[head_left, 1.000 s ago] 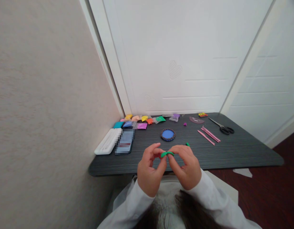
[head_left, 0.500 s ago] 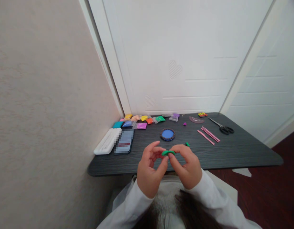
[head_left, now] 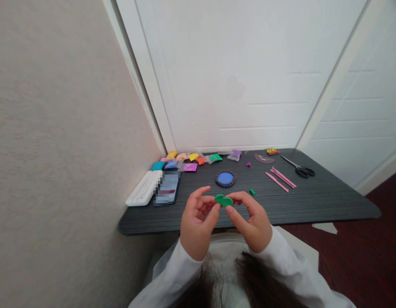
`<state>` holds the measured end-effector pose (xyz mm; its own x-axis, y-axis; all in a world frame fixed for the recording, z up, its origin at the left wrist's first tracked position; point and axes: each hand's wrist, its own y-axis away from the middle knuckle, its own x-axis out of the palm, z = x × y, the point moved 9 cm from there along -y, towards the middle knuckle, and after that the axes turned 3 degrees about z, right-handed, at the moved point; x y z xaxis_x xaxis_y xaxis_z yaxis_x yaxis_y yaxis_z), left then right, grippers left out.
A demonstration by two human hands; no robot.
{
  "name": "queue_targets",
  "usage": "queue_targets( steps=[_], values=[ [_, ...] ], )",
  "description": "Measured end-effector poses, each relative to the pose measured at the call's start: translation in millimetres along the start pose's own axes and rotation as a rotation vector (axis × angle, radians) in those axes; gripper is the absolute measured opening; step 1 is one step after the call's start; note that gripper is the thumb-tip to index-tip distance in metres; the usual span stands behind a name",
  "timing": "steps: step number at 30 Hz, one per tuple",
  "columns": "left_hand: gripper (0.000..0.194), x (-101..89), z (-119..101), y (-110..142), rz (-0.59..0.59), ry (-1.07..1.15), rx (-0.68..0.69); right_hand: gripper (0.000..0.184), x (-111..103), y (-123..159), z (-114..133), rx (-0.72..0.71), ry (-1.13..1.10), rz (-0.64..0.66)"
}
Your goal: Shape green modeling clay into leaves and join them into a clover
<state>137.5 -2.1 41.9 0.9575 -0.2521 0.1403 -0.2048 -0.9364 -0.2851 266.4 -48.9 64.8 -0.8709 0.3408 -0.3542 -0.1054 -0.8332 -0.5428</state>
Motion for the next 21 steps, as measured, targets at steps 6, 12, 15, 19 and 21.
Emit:
queue_targets(
  steps=[6, 12, 15, 19, 21],
  values=[
    [0.038, -0.1, 9.8, -3.3, 0.041, 0.187, -0.095, 0.038, -0.1, 0.8, 7.2, -0.117, 0.022, 0.003],
    [0.038, 5.6, 18.0, -3.9, 0.100, 0.261, -0.176, 0.026, -0.5, -1.4, 6.0, -0.113, 0.051, 0.018],
    [0.036, 9.8, 14.9, -3.8, 0.136, 0.319, -0.177, 0.024, -2.2, -1.9, 6.2, -0.111, 0.023, 0.035],
    [0.037, 13.3, 12.1, -2.9, 0.164, 0.377, -0.203, 0.025, -2.7, -1.9, 5.3, -0.106, -0.030, 0.059],
    [0.038, 14.0, 12.6, -1.9, 0.172, 0.364, -0.219, 0.025, -2.2, -1.9, 5.7, -0.115, -0.037, 0.065]
  ],
)
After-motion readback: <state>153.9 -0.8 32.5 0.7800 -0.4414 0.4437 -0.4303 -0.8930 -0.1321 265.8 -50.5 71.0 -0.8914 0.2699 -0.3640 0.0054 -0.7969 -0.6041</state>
